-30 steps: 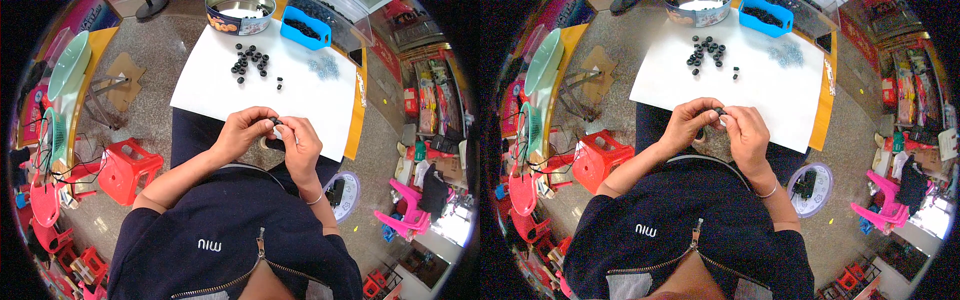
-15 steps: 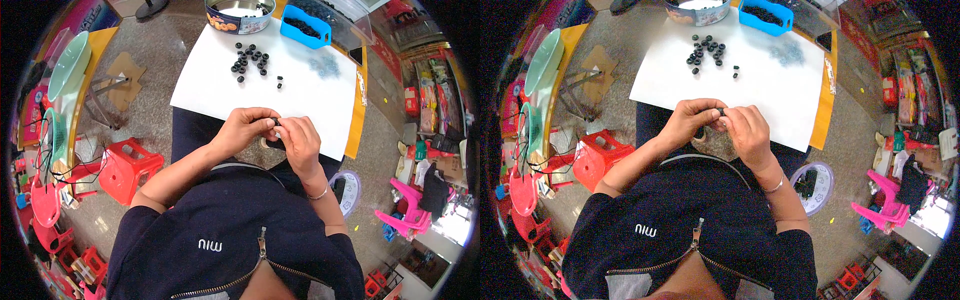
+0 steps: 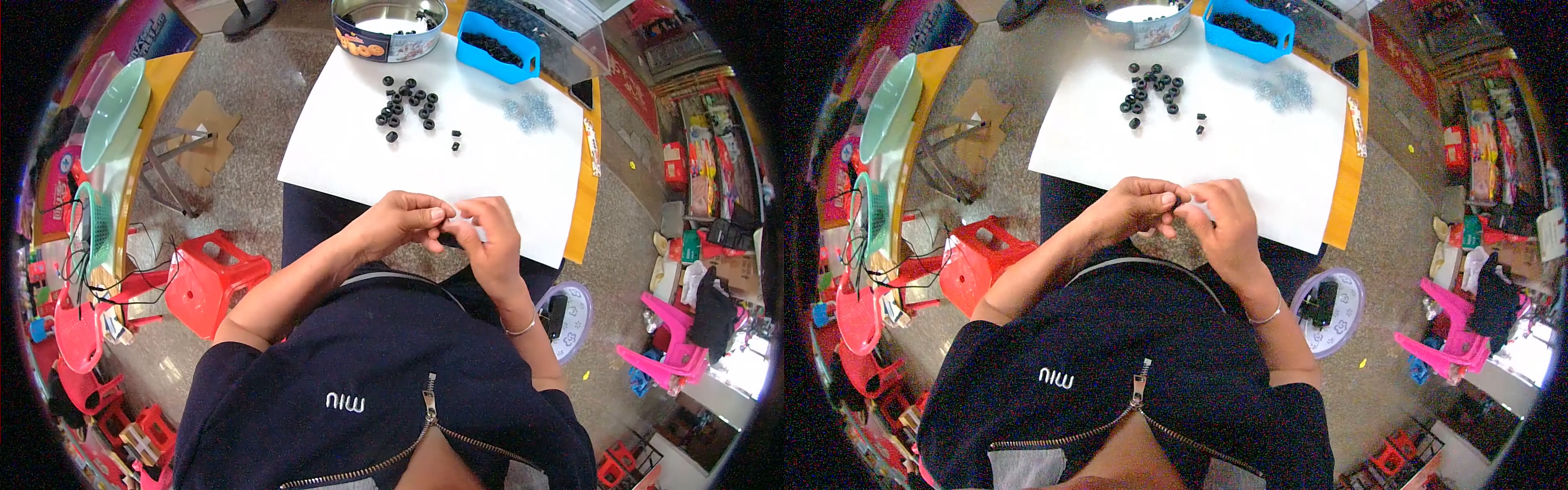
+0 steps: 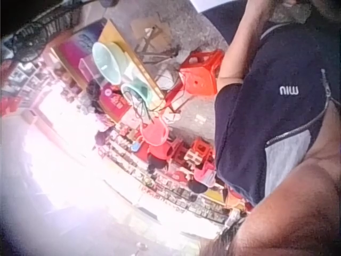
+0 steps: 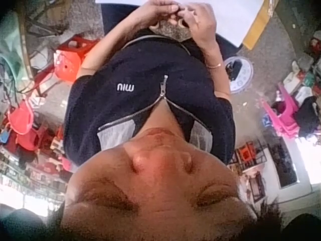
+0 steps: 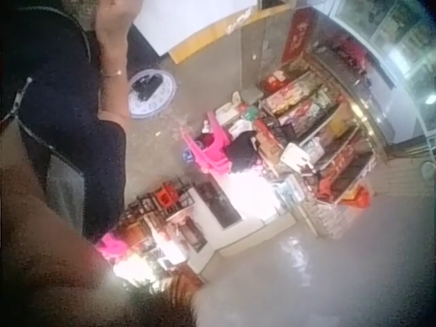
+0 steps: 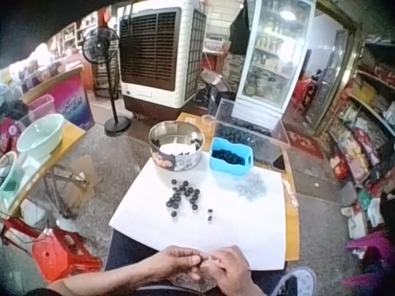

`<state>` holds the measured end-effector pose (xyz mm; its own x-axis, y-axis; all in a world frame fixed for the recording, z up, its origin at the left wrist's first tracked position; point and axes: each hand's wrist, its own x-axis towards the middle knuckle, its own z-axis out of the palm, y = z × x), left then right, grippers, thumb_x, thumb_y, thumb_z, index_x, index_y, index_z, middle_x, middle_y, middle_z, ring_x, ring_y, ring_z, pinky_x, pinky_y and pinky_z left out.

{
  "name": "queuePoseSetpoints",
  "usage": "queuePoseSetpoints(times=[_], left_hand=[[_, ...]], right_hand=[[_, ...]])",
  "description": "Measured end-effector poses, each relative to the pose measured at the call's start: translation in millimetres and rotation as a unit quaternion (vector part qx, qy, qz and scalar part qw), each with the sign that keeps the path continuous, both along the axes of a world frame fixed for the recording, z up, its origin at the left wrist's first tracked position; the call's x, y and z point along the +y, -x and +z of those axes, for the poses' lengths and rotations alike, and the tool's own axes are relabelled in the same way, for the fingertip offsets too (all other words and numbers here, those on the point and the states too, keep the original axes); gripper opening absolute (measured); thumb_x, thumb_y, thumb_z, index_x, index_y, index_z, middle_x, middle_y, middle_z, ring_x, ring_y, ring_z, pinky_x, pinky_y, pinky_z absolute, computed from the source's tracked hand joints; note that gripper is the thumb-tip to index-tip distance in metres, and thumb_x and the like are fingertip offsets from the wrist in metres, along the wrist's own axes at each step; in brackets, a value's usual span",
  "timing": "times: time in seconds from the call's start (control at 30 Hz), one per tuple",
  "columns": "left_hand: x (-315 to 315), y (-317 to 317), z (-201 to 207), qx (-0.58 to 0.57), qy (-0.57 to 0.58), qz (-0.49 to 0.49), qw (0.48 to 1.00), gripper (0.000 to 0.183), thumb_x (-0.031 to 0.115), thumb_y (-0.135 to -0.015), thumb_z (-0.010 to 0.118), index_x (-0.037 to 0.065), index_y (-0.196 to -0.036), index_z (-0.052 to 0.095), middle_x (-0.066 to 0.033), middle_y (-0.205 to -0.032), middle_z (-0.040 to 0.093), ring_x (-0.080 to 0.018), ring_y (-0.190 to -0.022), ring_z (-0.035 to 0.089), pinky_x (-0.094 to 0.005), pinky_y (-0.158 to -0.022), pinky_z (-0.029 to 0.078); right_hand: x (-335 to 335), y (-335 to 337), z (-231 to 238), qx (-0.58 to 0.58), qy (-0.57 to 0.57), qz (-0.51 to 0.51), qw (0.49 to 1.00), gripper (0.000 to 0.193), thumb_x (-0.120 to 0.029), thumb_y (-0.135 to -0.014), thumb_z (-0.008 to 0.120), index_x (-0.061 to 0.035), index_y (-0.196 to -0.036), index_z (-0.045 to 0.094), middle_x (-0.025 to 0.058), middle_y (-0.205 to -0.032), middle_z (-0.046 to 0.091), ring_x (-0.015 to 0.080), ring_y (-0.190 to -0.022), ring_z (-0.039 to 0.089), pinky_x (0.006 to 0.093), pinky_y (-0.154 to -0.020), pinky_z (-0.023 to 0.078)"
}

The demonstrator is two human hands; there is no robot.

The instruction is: The person assembles small components by picking up black ring pieces and pins from the table and containers, inserting the pins into the ring pieces by hand, and placing the assembled parts onto the white mat.

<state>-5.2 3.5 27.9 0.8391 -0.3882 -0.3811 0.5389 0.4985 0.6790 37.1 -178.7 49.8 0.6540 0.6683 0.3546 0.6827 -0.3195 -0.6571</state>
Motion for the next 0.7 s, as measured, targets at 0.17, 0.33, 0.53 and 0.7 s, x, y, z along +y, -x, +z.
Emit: queuePoseSetpoints(times=[0.17, 0.33, 0.53, 0.7], left_hand=[[-12, 2, -5, -0.013, 0.088, 0.002, 0.996, 0.028, 0.019, -0.094, 0.053, -0.003, -0.110, 0.057, -0.0043, -0.086, 0.057, -0.0118, -0.072, 0.056, -0.0263, -0.068, 0.054], [-18, 5, 4, 0.008, 0.064, -0.020, 0.998, 0.027, 0.024, -0.095, 0.051, -0.001, -0.102, 0.059, -0.0021, -0.080, 0.054, -0.0107, -0.066, 0.052, -0.0239, -0.061, 0.048], [-30, 8, -2, 0.000, 0.050, -0.043, 0.998, 0.028, 0.030, -0.096, 0.049, 0.003, -0.097, 0.055, -0.0008, -0.072, 0.054, -0.0084, -0.060, 0.052, -0.0204, -0.053, 0.042], [-35, 8, 2, -0.042, 0.005, -0.051, 0.998, 0.028, 0.026, -0.097, 0.048, 0.000, -0.103, 0.055, -0.0012, -0.076, 0.055, -0.0084, -0.064, 0.051, -0.0219, -0.057, 0.043]], right_hand=[[10, 12, -15, 0.206, -0.107, -0.090, 0.969, 0.030, -0.023, -0.096, 0.045, 0.0011, -0.113, 0.054, 0.0122, -0.110, 0.050, 0.0196, -0.091, 0.053, 0.0306, -0.079, 0.045], [13, 26, -18, 0.353, -0.137, -0.107, 0.919, 0.040, -0.029, -0.100, 0.034, 0.0043, -0.114, 0.051, 0.0117, -0.113, 0.049, 0.0149, -0.086, 0.054, 0.0266, -0.075, 0.047], [14, 31, -18, 0.294, -0.112, -0.141, 0.939, 0.038, -0.029, -0.100, 0.033, 0.0021, -0.106, 0.054, 0.0091, -0.101, 0.057, 0.0167, -0.082, 0.057, 0.0273, -0.072, 0.048], [10, 33, -11, 0.335, -0.148, -0.142, 0.920, 0.041, -0.033, -0.101, 0.031, 0.0013, -0.111, 0.051, 0.0106, -0.104, 0.055, 0.0174, -0.086, 0.057, 0.0299, -0.077, 0.047]])
